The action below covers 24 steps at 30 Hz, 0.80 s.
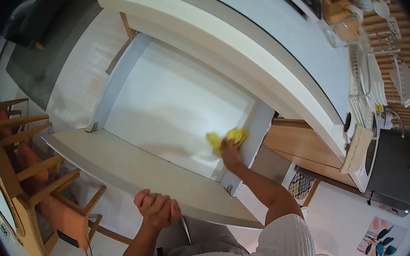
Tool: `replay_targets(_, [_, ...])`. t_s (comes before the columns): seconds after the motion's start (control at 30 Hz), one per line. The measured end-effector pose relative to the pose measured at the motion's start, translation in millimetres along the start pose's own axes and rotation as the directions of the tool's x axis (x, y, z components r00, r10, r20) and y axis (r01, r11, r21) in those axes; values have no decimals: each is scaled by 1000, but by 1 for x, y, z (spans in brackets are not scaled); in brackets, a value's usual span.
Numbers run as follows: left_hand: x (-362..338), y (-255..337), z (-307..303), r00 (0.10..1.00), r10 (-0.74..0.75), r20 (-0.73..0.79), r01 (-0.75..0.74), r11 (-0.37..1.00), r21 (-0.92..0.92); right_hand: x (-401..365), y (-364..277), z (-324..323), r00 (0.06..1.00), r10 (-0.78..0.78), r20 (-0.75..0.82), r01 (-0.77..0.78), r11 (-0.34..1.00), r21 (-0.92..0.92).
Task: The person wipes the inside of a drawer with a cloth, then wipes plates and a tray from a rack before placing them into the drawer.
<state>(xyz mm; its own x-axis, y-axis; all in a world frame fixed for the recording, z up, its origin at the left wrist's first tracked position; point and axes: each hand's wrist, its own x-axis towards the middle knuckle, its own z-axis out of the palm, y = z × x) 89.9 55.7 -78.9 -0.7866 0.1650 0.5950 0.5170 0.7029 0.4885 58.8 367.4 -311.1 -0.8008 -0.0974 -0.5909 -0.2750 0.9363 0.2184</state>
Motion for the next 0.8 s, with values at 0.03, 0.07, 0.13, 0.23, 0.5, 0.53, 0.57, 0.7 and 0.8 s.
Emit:
replay_targets(0.03, [2,0,-2,1000,-9,24,10,1000,-11,-25,-13,-8,995,-11,101,-28,926,378])
replay_targets(0.07, [2,1,-3,999,-19,49,20,1000,-18,-43,-19,9,973,-219,77,176,911,372])
replay_targets(0.13, [2,1,-1,1000,-7,15,7,1000,-30,-53,-23,-8,908,-416,39,377,855,356])
replay_targets(0.23, [5,3,-4,1000,-14,12,14,999,-43,-55,2,-78,616,-653,442,200,672,713])
replay_targets(0.5, [9,0,-3,999,-38,-1,38,999,3,-156,93,-168,587,-115,801,220,975,-21])
replay_targets(0.53, [10,0,-2,999,-33,-15,33,999,-3,-139,105,-180,710,-160,685,18,978,210])
replay_targets(0.57, [9,0,-4,999,-28,-21,28,1000,-12,-120,112,-188,816,-150,558,-150,878,455])
replay_targets(0.7, [4,1,-4,996,-88,2,88,996,-24,5,93,-174,838,-108,-535,232,958,171])
replay_targets(0.8, [2,-3,-1,997,-75,-34,73,997,-35,130,137,-109,724,313,-614,-108,931,348])
